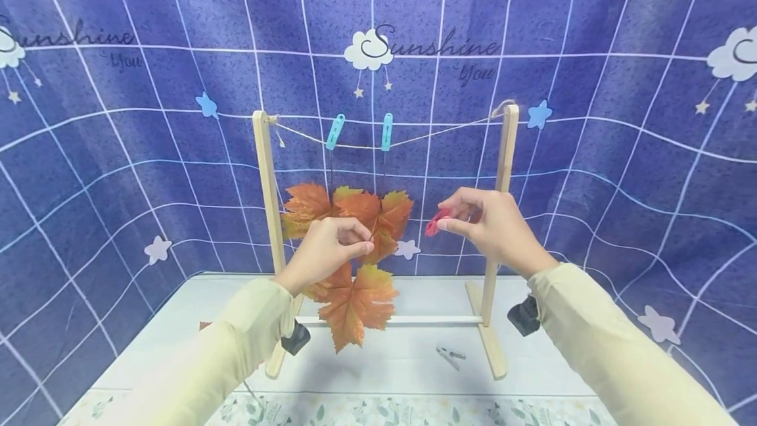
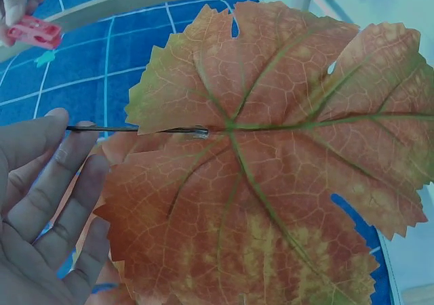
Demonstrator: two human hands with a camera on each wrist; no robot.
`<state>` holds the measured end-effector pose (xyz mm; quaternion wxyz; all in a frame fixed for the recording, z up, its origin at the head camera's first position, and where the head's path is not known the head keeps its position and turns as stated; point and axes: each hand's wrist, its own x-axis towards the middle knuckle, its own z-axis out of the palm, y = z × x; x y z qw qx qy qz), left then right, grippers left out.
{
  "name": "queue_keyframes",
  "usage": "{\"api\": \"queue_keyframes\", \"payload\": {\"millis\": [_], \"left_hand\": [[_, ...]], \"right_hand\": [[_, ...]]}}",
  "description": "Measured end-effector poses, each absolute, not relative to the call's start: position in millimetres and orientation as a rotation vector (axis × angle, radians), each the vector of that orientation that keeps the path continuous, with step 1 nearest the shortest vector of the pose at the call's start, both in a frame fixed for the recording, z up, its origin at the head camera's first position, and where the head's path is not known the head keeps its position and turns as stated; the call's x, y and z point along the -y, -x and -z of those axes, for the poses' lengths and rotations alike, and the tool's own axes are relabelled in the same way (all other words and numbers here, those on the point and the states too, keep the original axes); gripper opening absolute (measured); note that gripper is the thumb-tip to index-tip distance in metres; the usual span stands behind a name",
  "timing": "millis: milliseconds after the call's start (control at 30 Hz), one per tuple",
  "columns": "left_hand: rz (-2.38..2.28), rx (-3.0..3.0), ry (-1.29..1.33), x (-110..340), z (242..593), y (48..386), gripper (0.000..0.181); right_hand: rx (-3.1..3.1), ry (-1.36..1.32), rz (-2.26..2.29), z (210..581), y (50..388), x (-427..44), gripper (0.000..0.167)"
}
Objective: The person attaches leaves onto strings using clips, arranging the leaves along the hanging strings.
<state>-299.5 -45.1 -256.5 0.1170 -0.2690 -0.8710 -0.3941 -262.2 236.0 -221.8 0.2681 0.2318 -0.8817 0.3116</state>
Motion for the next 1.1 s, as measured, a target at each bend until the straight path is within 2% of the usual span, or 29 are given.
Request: {"api": "queue_keyframes", "payload": {"millis": [1100], "left_hand": [[1.203, 2.419, 0.631, -6.4, 236.2, 321.2, 0.007]], "right_hand": [[2.313, -0.612, -0.756, 154.8, 274.4, -241.7, 0.017]]}}
